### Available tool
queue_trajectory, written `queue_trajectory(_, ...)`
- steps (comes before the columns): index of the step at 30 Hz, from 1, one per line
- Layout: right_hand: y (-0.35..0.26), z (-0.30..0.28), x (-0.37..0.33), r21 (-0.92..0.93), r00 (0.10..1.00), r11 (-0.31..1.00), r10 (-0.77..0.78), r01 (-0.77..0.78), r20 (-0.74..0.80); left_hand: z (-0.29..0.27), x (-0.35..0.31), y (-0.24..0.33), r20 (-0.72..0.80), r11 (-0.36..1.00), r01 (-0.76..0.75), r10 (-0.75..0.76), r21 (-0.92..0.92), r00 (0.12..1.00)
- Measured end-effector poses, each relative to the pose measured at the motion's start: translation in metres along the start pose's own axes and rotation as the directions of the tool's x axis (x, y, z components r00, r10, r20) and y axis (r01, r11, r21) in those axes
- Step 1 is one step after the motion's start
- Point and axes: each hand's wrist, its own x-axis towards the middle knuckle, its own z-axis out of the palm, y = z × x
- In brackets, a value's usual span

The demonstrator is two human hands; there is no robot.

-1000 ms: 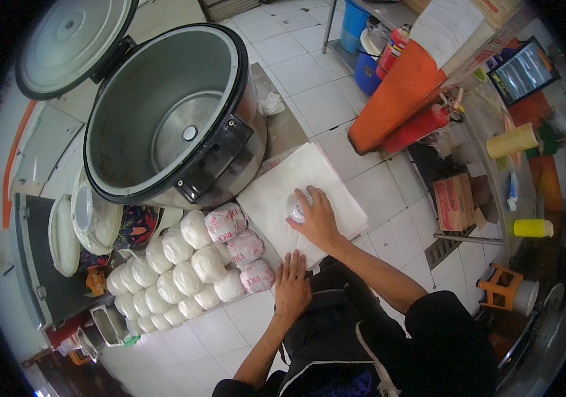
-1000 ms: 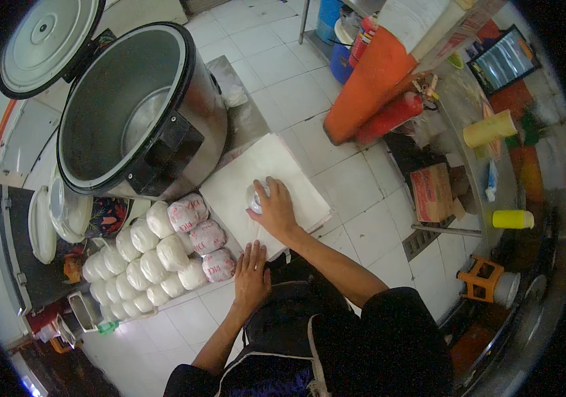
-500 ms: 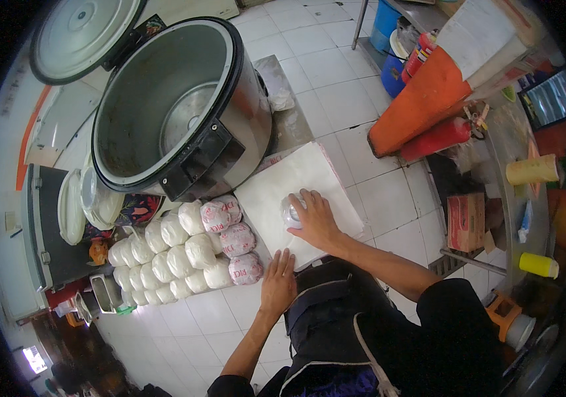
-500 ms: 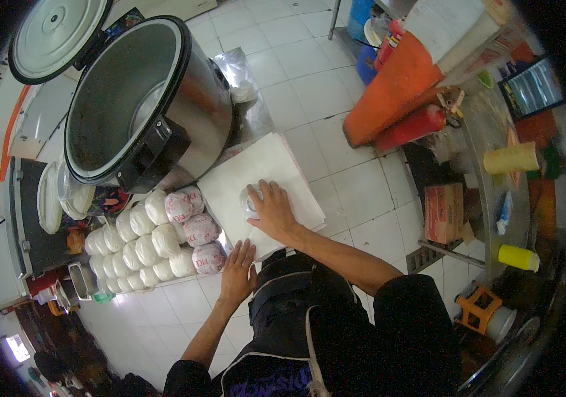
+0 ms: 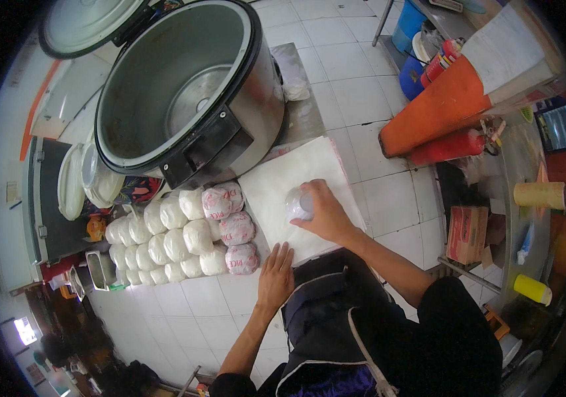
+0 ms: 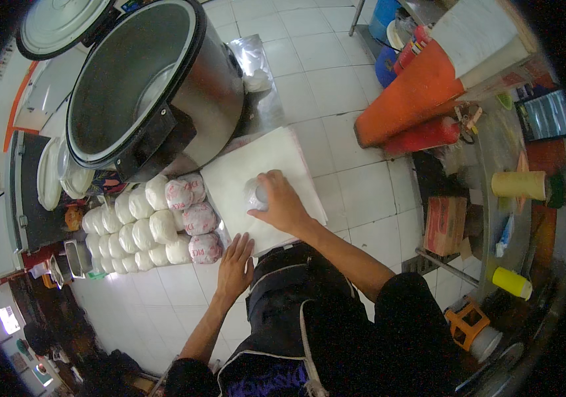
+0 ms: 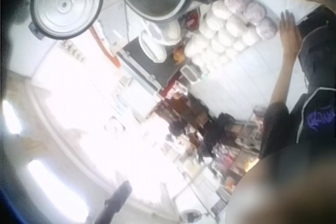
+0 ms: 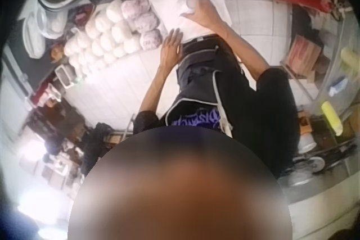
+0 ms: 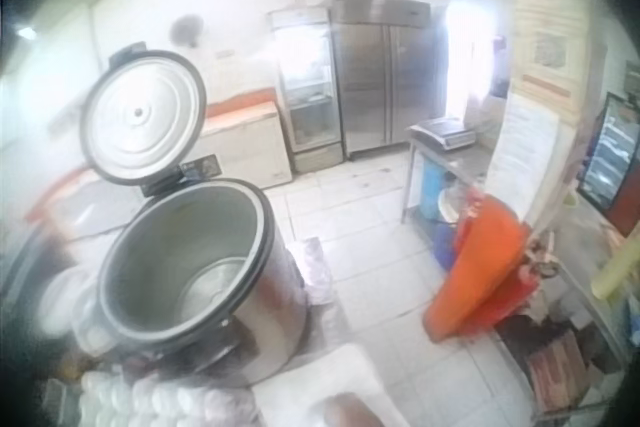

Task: The person fries a mixture in a pan on a gas stove using a spatula, then scoops a green mixture from a metal container into a cup with a spoon and wraps the filled cup in paper on the counter.

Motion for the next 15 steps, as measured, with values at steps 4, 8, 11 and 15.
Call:
queue_trajectory(4,0.005,-0.009,0.002,0.163,1.0,0.987,0.008,-0.007,-0.006,0.0,0.0,0.0,-0.003,1.0,0.016,-0.017,-0.011,1.0)
queue_trajectory(8,0.01,-0.012,0.004,0.163,0.999,0.986,-0.028,0.032,-0.028,-0.001,0.001,0.0,-0.007,1.0,0.012,-0.012,0.012,1.0)
queue_trajectory(11,0.014,-0.014,0.008,0.285,0.996,0.958,0.001,0.024,-0.087,0.0,0.001,-0.001,0.002,1.0,0.017,-0.017,0.012,1.0)
queue_trajectory(15,0.014,-0.015,0.012,0.394,0.995,0.918,0.073,-0.042,-0.063,0.0,0.001,-0.004,0.008,1.0,0.022,-0.022,-0.01,1.0)
